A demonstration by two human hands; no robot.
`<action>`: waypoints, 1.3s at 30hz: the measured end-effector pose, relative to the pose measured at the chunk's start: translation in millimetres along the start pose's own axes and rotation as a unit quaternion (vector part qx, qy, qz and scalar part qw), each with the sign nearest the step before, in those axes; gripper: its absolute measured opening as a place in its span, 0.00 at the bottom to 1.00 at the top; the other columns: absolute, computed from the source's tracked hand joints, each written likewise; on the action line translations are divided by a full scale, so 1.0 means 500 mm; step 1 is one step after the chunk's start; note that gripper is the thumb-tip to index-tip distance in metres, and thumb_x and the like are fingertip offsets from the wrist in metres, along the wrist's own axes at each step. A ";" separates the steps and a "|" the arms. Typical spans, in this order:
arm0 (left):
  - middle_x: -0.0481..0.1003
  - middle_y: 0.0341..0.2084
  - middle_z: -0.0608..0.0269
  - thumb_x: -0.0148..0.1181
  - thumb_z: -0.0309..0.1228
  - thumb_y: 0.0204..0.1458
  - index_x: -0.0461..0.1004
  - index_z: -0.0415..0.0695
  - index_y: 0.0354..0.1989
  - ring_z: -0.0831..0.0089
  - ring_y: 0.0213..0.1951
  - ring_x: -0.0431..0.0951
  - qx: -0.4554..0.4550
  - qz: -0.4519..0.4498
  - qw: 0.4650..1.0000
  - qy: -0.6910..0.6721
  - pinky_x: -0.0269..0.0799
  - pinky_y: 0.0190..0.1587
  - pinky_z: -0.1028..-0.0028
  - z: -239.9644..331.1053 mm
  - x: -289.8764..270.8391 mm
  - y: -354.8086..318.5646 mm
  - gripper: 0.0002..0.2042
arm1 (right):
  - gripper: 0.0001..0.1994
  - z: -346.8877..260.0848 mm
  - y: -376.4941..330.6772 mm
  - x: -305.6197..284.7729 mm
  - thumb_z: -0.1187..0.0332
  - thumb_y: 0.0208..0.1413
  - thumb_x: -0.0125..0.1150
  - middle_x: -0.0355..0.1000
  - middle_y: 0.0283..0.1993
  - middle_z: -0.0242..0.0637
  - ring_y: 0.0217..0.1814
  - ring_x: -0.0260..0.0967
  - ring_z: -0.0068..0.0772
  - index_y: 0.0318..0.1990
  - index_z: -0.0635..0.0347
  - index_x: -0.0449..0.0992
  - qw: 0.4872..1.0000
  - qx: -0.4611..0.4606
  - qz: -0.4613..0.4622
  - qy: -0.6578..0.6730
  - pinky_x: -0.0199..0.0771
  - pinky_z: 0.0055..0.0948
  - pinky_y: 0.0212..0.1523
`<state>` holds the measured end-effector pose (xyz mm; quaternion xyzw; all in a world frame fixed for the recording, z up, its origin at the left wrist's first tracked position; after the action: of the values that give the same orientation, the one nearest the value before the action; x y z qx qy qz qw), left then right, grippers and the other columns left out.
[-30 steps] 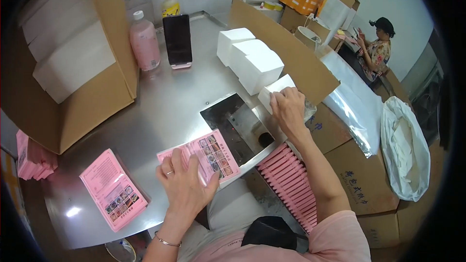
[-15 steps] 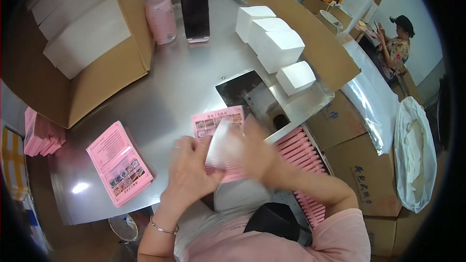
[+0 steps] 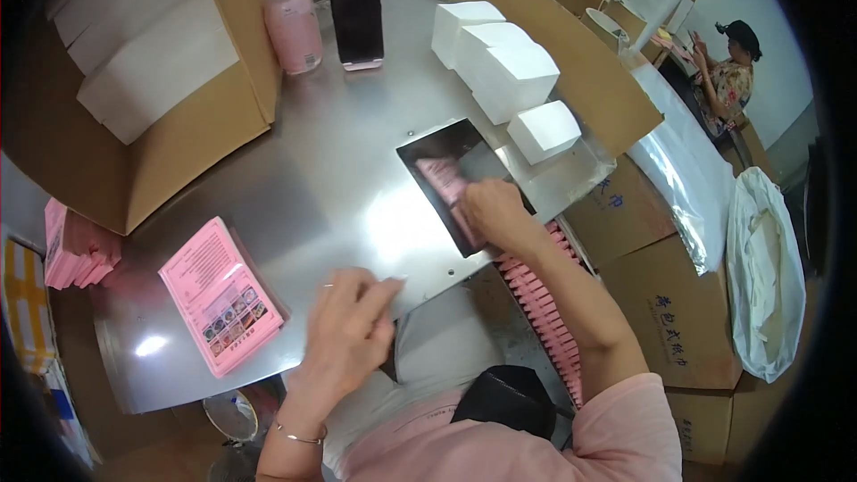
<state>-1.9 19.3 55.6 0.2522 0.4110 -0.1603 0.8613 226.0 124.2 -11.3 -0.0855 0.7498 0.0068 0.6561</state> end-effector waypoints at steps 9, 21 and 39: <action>0.70 0.41 0.53 0.58 0.22 0.46 0.69 0.41 0.38 0.51 0.48 0.69 -0.219 0.137 0.928 0.269 0.57 0.60 0.55 -0.204 -0.202 -0.119 0.10 | 0.08 0.162 -0.041 -0.159 0.66 0.56 0.62 0.69 0.37 0.39 0.45 0.68 0.42 0.42 0.56 0.78 0.901 0.067 0.401 -0.149 0.67 0.44 0.46; 0.70 0.42 0.45 0.62 0.24 0.48 0.70 0.37 0.44 0.49 0.44 0.70 0.134 -0.028 0.990 -0.017 0.65 0.50 0.54 0.055 0.119 0.079 0.15 | 0.19 0.116 -0.086 -0.130 0.75 0.48 0.59 0.73 0.50 0.54 0.51 0.71 0.55 0.49 0.72 0.73 0.892 -0.065 0.447 0.025 0.71 0.48 0.52; 0.57 0.66 0.42 0.65 0.48 0.45 0.68 0.45 0.62 0.40 0.64 0.58 -0.034 0.005 0.974 0.223 0.49 0.63 0.48 -0.055 0.091 0.051 0.35 | 0.15 -0.004 -0.106 -0.154 0.61 0.47 0.60 0.69 0.36 0.42 0.47 0.67 0.46 0.37 0.63 0.77 0.890 -0.060 0.451 0.004 0.63 0.52 0.51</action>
<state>20.9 52.6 12.5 0.2542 0.5969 -0.0813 0.7566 240.8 81.0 70.2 0.2231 0.7086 0.3464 0.5729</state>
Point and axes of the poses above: each hand's wrist, its own y-axis towards the middle knuckle, its own x-axis out of the palm, z = x × y, the point moved 8 cm from there along y, towards the middle knuckle
